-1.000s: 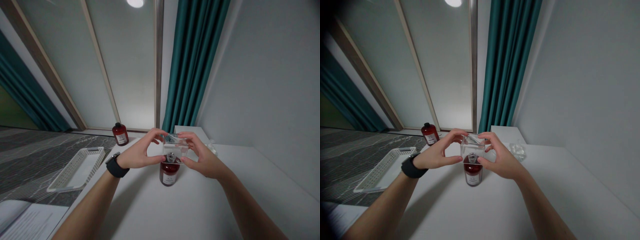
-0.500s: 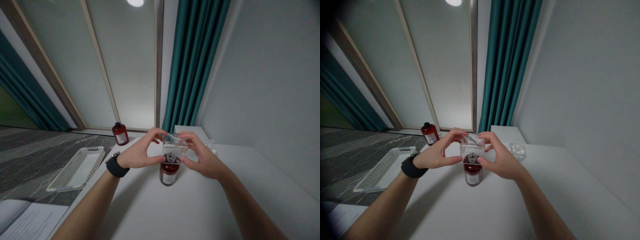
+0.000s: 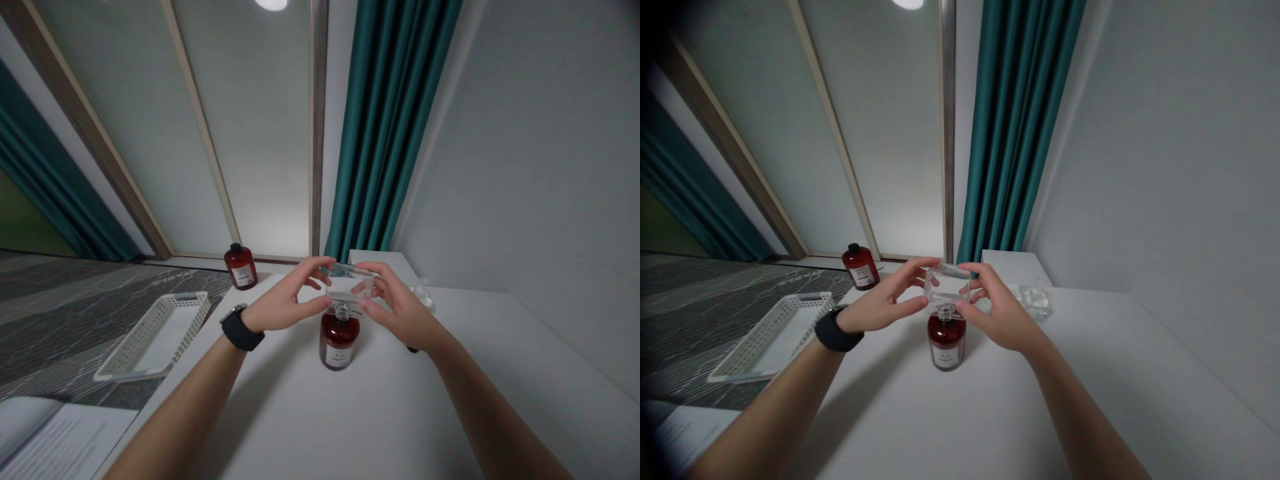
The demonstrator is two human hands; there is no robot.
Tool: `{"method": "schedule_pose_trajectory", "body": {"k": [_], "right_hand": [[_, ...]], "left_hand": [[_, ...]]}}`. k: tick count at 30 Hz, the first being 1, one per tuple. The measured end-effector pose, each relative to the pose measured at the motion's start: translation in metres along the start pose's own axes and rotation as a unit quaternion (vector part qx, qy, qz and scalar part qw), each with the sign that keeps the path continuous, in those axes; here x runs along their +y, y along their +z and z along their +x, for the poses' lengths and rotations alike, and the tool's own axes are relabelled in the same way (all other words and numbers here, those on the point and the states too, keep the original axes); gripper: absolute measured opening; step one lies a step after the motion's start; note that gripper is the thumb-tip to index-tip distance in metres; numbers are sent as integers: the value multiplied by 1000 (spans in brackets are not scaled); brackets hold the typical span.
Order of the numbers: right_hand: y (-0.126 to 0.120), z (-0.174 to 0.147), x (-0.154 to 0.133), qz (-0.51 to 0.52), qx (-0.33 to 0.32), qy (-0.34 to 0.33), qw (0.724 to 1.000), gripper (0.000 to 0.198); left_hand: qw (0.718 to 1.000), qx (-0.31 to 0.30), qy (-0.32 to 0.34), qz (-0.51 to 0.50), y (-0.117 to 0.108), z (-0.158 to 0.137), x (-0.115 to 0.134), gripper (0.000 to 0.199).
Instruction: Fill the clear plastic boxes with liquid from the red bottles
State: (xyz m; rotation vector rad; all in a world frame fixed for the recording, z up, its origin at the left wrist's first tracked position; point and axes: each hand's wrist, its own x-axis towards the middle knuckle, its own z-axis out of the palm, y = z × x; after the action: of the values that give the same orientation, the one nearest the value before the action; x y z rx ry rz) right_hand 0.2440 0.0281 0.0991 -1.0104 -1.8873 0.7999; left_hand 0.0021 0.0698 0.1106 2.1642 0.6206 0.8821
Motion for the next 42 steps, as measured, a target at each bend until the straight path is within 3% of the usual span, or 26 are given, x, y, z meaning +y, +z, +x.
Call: {"method": "schedule_pose_trajectory", "body": {"k": [8,21,32,42], "right_hand": [[12,9,13,87,48,82,992,46],[18,10,1,81,104,127,983,41],[25,13,20,178,105,131,970,37],[16,6,5,89,88,121,985,45]], "left_hand": [[991,40,-68,-104,12,5,-20,44],[987,38,-100,-120,15,6,-16,41],[992,28,-71,-102,18,4,-26,53],[994,18,-41,-101,11,2,-23,58]]}}
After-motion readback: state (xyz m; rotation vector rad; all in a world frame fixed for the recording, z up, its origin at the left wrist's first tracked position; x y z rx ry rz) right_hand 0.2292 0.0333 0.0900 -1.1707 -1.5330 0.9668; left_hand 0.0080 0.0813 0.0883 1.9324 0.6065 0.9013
